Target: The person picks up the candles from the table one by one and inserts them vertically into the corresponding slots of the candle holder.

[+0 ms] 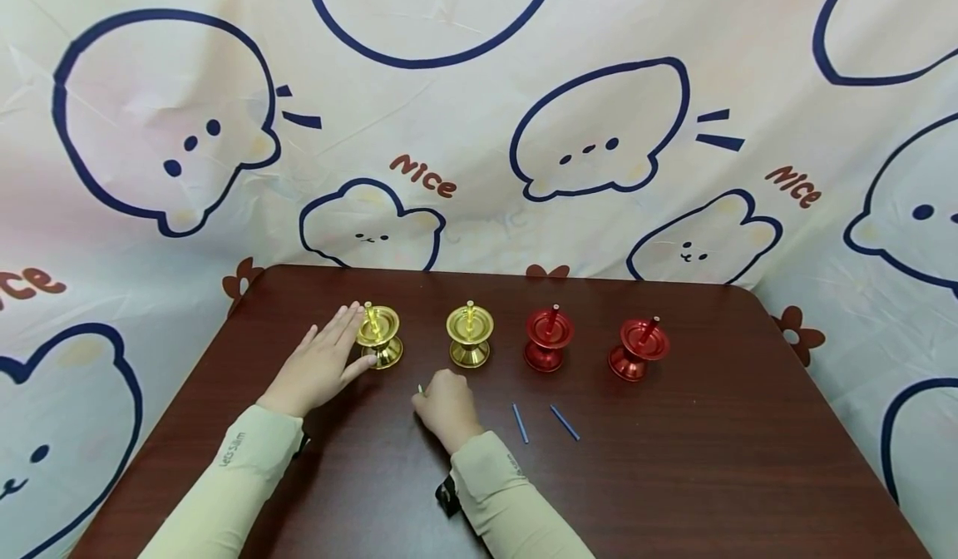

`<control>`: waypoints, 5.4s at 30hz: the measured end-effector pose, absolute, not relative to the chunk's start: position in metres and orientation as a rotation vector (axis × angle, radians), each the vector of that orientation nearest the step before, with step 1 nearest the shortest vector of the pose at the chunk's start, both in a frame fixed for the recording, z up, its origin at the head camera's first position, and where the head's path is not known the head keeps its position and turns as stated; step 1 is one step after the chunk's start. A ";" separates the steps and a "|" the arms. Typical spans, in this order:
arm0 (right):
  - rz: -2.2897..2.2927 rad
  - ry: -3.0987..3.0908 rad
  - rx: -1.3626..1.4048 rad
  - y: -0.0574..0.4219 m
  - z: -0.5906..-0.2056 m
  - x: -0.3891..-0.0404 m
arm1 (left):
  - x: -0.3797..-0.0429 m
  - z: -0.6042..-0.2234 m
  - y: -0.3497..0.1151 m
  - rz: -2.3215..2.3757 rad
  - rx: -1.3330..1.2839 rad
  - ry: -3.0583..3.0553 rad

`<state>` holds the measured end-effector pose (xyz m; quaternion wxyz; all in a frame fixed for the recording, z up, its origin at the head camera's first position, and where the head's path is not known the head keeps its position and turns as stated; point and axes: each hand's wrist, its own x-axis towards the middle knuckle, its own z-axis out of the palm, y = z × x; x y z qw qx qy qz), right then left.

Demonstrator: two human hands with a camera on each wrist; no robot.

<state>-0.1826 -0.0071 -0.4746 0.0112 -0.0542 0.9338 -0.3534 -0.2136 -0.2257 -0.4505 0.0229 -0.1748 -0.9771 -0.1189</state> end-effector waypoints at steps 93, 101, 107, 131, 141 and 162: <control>-1.894 2.566 -0.503 -0.007 -0.424 -0.237 | -0.212 -0.445 -0.226 -0.358 -0.544 -3.026; -1.946 2.560 -0.585 -0.012 -0.419 -0.244 | -0.213 -0.445 -0.227 -0.353 -0.541 -3.039; -1.944 2.544 -0.619 -0.017 -0.415 -0.249 | -0.212 -0.444 -0.227 -0.346 -0.542 -3.038; -1.900 2.575 -0.669 -0.031 -0.399 -0.262 | -0.209 -0.443 -0.226 -0.360 -0.553 -2.999; -1.826 2.639 -0.738 -0.038 -0.392 -0.263 | -0.209 -0.445 -0.226 -0.349 -0.546 -2.998; -1.741 2.652 -0.768 -0.043 -0.391 -0.266 | -0.212 -0.444 -0.226 -0.361 -0.560 -3.007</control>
